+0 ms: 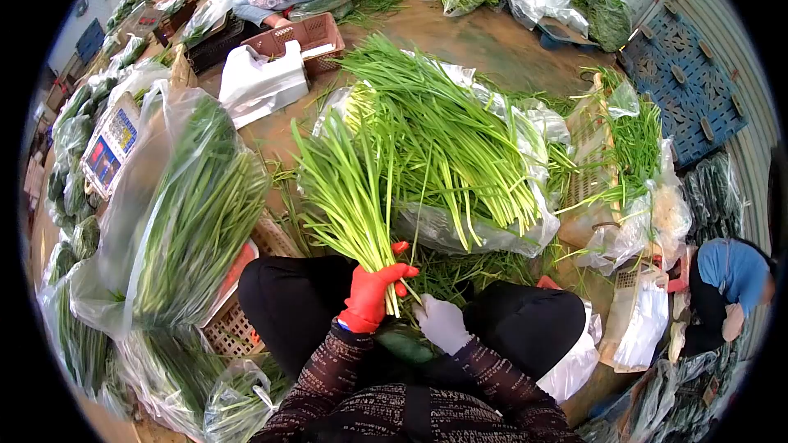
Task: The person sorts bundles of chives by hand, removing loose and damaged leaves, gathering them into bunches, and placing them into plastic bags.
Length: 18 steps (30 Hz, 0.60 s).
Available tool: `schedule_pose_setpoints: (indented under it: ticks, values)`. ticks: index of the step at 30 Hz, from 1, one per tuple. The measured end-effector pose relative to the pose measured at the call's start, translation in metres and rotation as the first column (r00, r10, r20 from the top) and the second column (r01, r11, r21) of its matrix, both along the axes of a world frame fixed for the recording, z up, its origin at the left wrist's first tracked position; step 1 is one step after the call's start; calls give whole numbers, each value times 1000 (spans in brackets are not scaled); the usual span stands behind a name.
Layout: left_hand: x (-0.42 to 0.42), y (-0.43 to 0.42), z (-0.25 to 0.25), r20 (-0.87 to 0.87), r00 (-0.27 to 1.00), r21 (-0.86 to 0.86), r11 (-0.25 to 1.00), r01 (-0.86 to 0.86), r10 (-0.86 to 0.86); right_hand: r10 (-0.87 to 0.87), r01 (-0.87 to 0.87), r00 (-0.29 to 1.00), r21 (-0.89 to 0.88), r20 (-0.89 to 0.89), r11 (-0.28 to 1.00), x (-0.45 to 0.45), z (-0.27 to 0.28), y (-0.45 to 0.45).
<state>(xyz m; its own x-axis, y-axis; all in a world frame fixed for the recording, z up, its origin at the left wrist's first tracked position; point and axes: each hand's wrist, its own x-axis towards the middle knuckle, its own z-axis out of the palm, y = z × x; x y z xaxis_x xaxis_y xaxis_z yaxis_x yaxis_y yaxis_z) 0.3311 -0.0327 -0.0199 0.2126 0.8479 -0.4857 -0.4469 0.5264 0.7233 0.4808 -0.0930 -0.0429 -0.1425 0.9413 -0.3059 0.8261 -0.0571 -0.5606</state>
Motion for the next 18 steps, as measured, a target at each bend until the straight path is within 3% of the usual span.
schedule_pose_setpoints:
  ticks: [8, 9, 10, 12, 13, 15, 16, 17, 18]
  values:
    - [11, -1, 0, -31, 988, 66, 986, -150, 152, 1, 31, 970, -125, 245, 992, 16, -28, -9]
    - [3, 4, 4, -62, 986, 63, 987, -150, 154, 43, 35, 942, -225, 334, 974, 25, -55, -17]
    - [-10, 9, 7, 25, 988, 35, 988, -150, 149, 225, -90, 861, -300, 455, 950, 44, -129, -38]
    - [-26, 15, 9, 57, 994, 64, 993, -101, 97, 330, -108, 793, -415, 513, 904, 38, -103, -34]
    - [-28, 15, 10, 83, 992, 71, 992, -102, 96, 339, -115, 787, -418, 515, 901, 33, -62, -25]
    - [-23, 10, 12, 81, 990, 76, 990, -120, 114, -63, 69, 952, -8, 300, 998, 29, -20, -9]
    - [-19, 10, 8, 97, 988, 71, 989, -131, 124, -287, 289, 956, -19, 57, 957, 30, -26, 1]
    - [-17, 9, 5, 105, 989, 75, 991, -113, 104, -414, 436, 858, 5, -304, 900, 36, -51, 8]
    - [-16, 8, 5, 103, 992, 69, 994, -86, 79, -463, 471, 754, -107, -467, 876, 33, -53, 22]
